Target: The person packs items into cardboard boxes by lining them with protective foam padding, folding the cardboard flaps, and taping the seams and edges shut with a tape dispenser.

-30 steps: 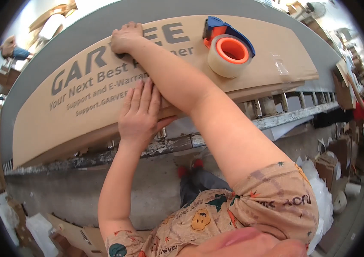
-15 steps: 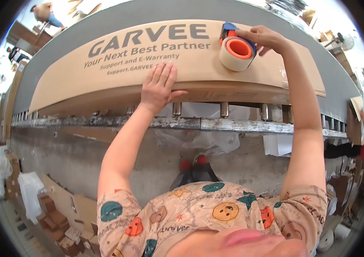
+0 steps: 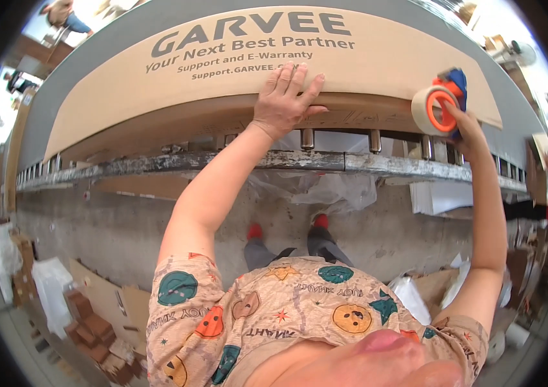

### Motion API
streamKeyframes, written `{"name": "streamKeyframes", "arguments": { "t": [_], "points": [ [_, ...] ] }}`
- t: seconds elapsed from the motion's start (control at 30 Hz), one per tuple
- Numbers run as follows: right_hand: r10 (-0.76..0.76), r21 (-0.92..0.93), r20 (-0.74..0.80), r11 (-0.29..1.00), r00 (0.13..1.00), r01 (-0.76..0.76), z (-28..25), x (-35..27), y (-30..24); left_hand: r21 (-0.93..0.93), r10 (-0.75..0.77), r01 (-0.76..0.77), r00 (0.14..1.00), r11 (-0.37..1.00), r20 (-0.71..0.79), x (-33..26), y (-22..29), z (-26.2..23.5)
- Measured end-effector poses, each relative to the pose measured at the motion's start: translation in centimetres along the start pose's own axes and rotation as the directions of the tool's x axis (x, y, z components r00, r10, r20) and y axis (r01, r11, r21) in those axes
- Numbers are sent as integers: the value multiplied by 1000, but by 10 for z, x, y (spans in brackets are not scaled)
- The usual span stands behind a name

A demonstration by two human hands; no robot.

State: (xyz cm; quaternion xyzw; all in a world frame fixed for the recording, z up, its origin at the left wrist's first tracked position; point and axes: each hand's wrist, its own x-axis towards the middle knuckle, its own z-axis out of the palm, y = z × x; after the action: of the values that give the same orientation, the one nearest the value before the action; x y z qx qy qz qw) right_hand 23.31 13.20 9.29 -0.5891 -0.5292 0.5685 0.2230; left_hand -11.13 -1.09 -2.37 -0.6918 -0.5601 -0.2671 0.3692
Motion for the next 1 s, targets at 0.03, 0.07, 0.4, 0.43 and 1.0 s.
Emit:
{"name": "streamKeyframes", "arguments": {
  "t": [0.03,0.07,0.4,0.43,1.0],
  "points": [
    [47,155,-3,987,999,-46,11,-20,13,-24,7,-7,1000,1000,-16,-6,-4,0],
    [69,350,34,934,997,-77,35,-46,21,-35,-5,4,1000,999,-23,-11,-10,2],
    [-670,-413,251,579,699,703,185,-15,-116,-177,6,-8,1000,984,-15,-22,-14,-3],
    [-721,-633,406,222,562,742,202,-13,-138,-180,2,-4,1000,984,-11,-24,-17,-2],
    [-326,-943,91,276,941,187,236,-61,51,-195,146,-137,989,971,31,-5,-24,-21]
  ]
}}
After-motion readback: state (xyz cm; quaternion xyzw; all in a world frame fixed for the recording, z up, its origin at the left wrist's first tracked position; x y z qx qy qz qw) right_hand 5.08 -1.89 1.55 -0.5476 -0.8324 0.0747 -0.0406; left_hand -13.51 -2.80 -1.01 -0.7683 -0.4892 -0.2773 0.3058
